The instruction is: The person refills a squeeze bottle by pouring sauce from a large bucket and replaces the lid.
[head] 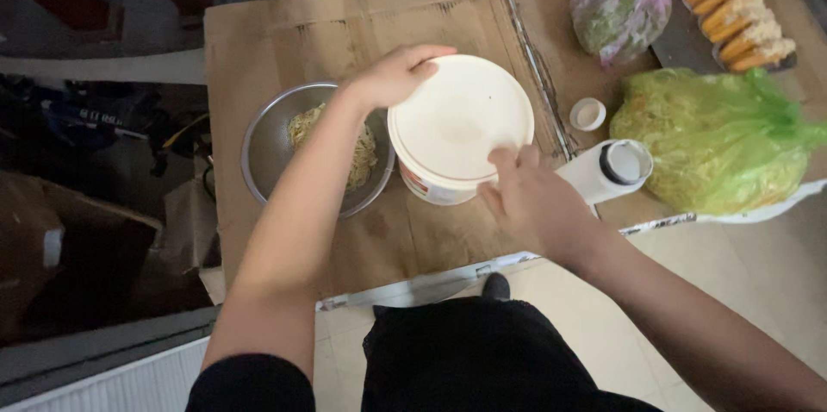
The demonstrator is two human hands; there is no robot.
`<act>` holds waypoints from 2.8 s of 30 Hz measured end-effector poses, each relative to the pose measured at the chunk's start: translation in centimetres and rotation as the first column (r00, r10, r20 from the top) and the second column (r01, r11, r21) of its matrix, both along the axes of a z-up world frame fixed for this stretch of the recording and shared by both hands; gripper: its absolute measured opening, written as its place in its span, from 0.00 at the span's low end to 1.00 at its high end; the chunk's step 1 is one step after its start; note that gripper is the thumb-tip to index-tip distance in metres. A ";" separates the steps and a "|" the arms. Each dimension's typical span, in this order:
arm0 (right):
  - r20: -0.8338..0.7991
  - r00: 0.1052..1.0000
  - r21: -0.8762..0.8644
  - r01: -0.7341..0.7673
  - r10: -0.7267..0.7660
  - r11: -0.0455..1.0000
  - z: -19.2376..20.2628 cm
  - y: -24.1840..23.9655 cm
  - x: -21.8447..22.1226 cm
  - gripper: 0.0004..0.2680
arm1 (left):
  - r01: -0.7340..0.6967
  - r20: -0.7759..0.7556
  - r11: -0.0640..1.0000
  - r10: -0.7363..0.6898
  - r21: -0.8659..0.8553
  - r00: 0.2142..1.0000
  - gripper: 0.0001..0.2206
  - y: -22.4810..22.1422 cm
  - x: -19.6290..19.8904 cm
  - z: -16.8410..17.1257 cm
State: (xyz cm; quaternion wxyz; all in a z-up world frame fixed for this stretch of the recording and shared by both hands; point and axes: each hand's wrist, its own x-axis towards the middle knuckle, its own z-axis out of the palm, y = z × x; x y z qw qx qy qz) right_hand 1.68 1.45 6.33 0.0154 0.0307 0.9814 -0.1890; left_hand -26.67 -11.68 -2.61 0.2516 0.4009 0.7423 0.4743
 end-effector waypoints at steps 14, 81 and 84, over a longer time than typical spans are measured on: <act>-0.385 0.864 0.174 -0.278 0.325 0.945 -2.6 2.2 -0.6 0.22 | -0.028 -0.738 0.997 -0.029 -0.065 0.674 0.27 -4.8 16.3 4.2; -0.139 0.787 -0.851 0.216 -0.601 0.479 -7.0 -1.6 -0.3 0.18 | -0.724 0.843 0.682 0.443 -0.097 0.305 0.25 -3.0 -11.9 -9.2; -0.055 0.749 -0.818 0.345 -0.660 0.460 -7.8 -1.0 -0.2 0.17 | -0.657 0.921 0.753 0.284 -0.041 0.268 0.23 -2.1 -14.7 -15.8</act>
